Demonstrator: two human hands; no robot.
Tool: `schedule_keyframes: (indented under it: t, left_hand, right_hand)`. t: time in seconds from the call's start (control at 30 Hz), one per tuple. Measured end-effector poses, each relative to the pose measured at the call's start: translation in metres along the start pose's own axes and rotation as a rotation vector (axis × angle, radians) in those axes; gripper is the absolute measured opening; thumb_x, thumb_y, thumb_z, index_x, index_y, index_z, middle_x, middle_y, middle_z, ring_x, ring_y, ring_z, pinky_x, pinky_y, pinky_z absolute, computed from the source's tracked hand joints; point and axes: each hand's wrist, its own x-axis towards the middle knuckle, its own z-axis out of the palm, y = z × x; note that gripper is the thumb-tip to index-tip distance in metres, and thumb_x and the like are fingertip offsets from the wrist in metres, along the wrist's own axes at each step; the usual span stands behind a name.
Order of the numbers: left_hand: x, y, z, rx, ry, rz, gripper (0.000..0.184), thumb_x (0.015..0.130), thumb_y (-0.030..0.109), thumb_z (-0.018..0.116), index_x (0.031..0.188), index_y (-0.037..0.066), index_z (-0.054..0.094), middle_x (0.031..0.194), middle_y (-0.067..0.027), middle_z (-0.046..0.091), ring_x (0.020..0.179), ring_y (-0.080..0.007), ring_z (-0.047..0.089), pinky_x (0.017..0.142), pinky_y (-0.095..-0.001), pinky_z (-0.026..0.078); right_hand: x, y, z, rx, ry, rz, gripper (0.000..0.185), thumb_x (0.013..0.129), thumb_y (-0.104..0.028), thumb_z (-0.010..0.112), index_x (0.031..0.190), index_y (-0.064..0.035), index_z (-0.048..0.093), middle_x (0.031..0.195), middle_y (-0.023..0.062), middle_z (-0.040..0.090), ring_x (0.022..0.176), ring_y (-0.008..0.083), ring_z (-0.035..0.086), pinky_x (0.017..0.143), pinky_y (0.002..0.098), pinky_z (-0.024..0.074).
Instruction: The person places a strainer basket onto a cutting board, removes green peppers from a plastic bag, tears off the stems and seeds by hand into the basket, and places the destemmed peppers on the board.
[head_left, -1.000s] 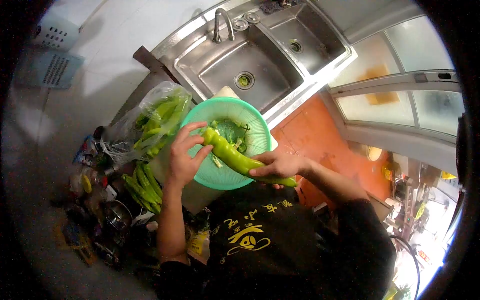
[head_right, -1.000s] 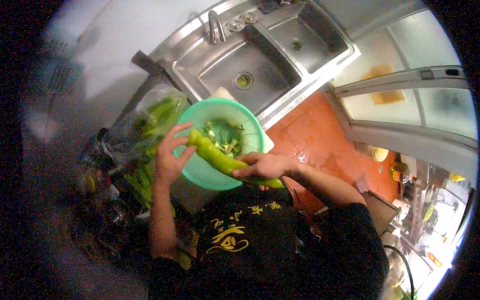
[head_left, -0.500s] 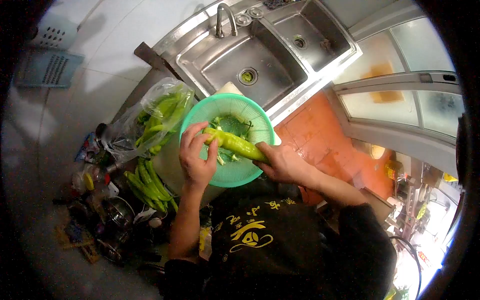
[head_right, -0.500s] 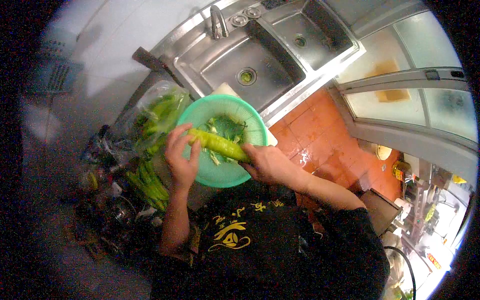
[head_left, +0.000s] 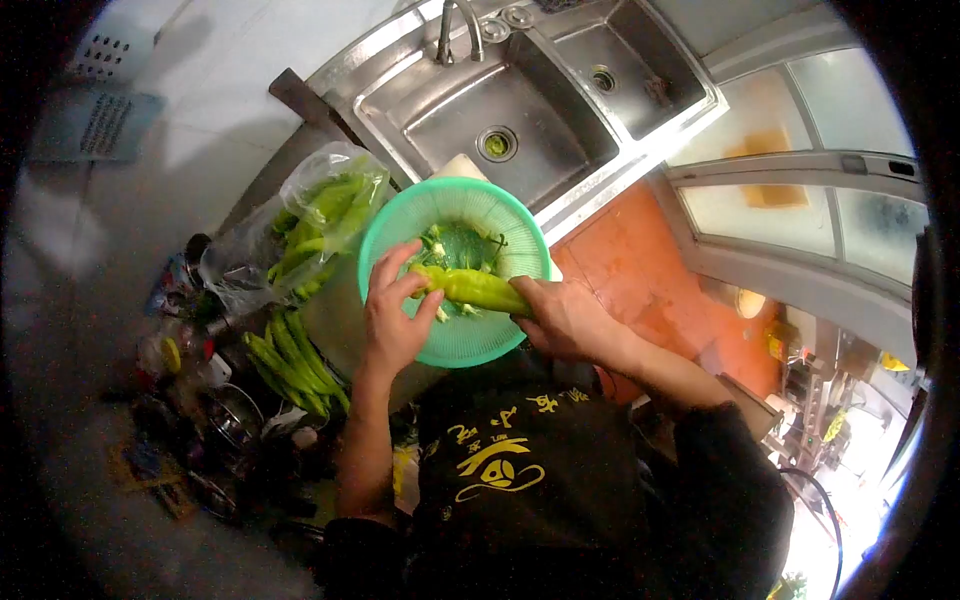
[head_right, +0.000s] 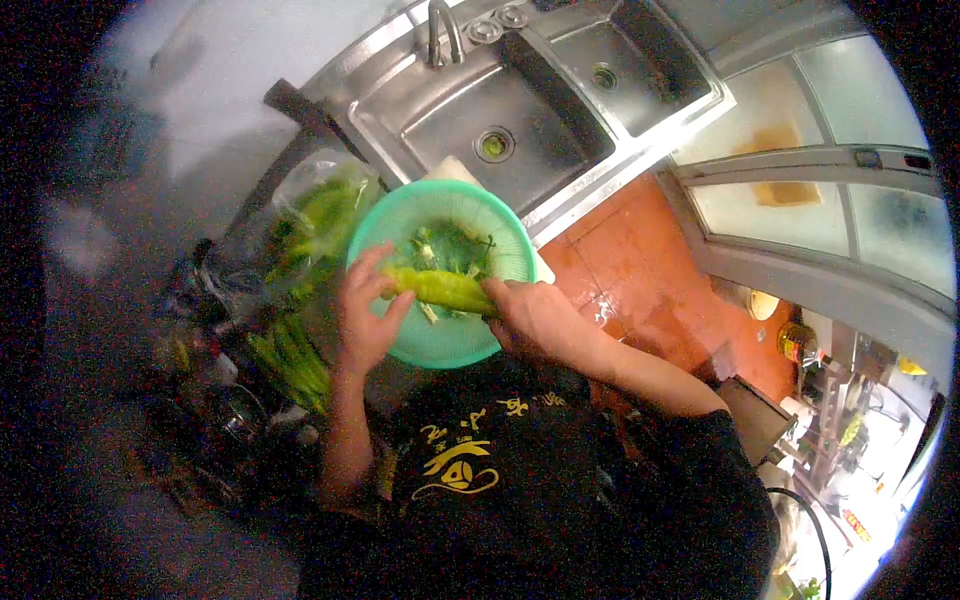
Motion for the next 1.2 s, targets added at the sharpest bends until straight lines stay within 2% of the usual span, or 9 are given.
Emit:
schedule_keyframes:
  t: [0.2,0.3,0.5,0.7,0.8,0.9,1.0,1.13,1.2]
  left_hand:
    - [-0.004,0.004,0.005,0.01,-0.001,-0.001,0.011,0.077,0.002,0.072,0.082,-0.002,0.062,0.137,-0.016,0.058,0.13,-0.0364,0.052,0.108,-0.0439,0.043]
    - [-0.01,-0.005,0.011,-0.384,-0.067,-0.26,0.011,0.08,0.002,0.07,0.083,-0.004,0.06,0.136,-0.0197,0.055,0.13,-0.0395,0.049,0.106,-0.0483,0.042]
    - [-0.015,-0.005,0.024,0.092,0.071,0.071,0.012,0.081,0.001,0.069,0.079,-0.005,0.06,0.141,-0.0185,0.054,0.132,-0.0376,0.048,0.104,-0.0463,0.044]
    - [-0.017,0.002,0.014,-0.391,-0.099,-0.313,0.015,0.077,0.003,0.074,0.091,-0.001,0.071,0.153,-0.0166,0.044,0.142,-0.0375,0.038,0.116,-0.0457,0.033]
    - [-0.019,0.012,0.022,0.051,-0.141,-0.045,0.02,0.077,0.009,0.074,0.097,0.003,0.073,0.161,-0.0201,0.026,0.148,-0.0458,0.021,0.117,-0.0558,0.025]
    - [-0.015,0.035,0.021,0.27,-0.138,-0.05,0.023,0.074,0.012,0.073,0.097,0.006,0.074,0.163,-0.0212,0.017,0.15,-0.0487,0.008,0.117,-0.0659,0.013]
    - [-0.018,0.053,0.031,0.215,-0.178,0.05,0.026,0.073,0.013,0.071,0.098,0.009,0.075,0.164,-0.0205,0.017,0.15,-0.0495,0.008,0.114,-0.0705,0.008]
    - [-0.022,0.03,0.039,-0.018,-0.119,0.017,0.022,0.076,0.015,0.07,0.097,0.008,0.076,0.163,-0.0201,0.021,0.149,-0.0496,0.01,0.118,-0.0629,0.01]
    - [-0.023,0.018,0.03,0.129,0.006,0.004,0.02,0.082,0.015,0.069,0.099,0.008,0.077,0.16,-0.0206,0.028,0.147,-0.0463,0.02,0.118,-0.0573,0.017]
  right_hand:
    - [0.002,0.001,0.001,-0.007,-0.038,0.017,0.037,0.084,-0.018,0.069,0.113,-0.0003,0.055,0.084,0.0233,0.067,0.077,0.045,0.066,0.07,0.0529,0.053]
    - [0.001,0.002,0.005,-0.038,-0.049,0.021,0.037,0.084,-0.018,0.068,0.114,-0.0001,0.055,0.083,0.023,0.067,0.077,0.0443,0.066,0.07,0.0529,0.0532]
    - [0.004,-0.004,0.008,-0.077,-0.104,0.053,0.038,0.084,-0.019,0.066,0.116,-0.0011,0.055,0.085,0.0221,0.068,0.077,0.0429,0.067,0.07,0.0527,0.0537]
    - [0.0,-0.004,0.011,-0.145,-0.045,0.004,0.033,0.083,-0.018,0.066,0.108,-0.0015,0.055,0.084,0.0199,0.068,0.074,0.0403,0.068,0.067,0.05,0.0551]
    - [0.002,-0.014,0.016,-0.259,0.0,-0.042,0.03,0.081,-0.017,0.066,0.104,-0.0015,0.054,0.08,0.0178,0.066,0.069,0.037,0.068,0.06,0.0471,0.0555]
    - [0.003,-0.019,0.016,-0.315,0.067,-0.1,0.03,0.079,-0.016,0.065,0.101,0.0,0.052,0.078,0.0165,0.065,0.063,0.0342,0.068,0.052,0.0444,0.0558]
    - [0.008,-0.016,0.023,-0.269,0.053,-0.096,0.032,0.079,-0.016,0.066,0.102,0.0002,0.051,0.08,0.0165,0.065,0.064,0.0342,0.068,0.052,0.0444,0.0558]
    - [0.014,-0.011,0.026,-0.234,0.041,-0.043,0.038,0.076,-0.017,0.071,0.106,-0.0028,0.052,0.09,0.0152,0.063,0.072,0.0359,0.068,0.061,0.0462,0.0557]
    - [0.015,-0.006,0.019,-0.217,0.05,-0.024,0.044,0.075,-0.017,0.074,0.111,-0.0044,0.052,0.096,0.0143,0.062,0.077,0.037,0.067,0.066,0.047,0.0557]
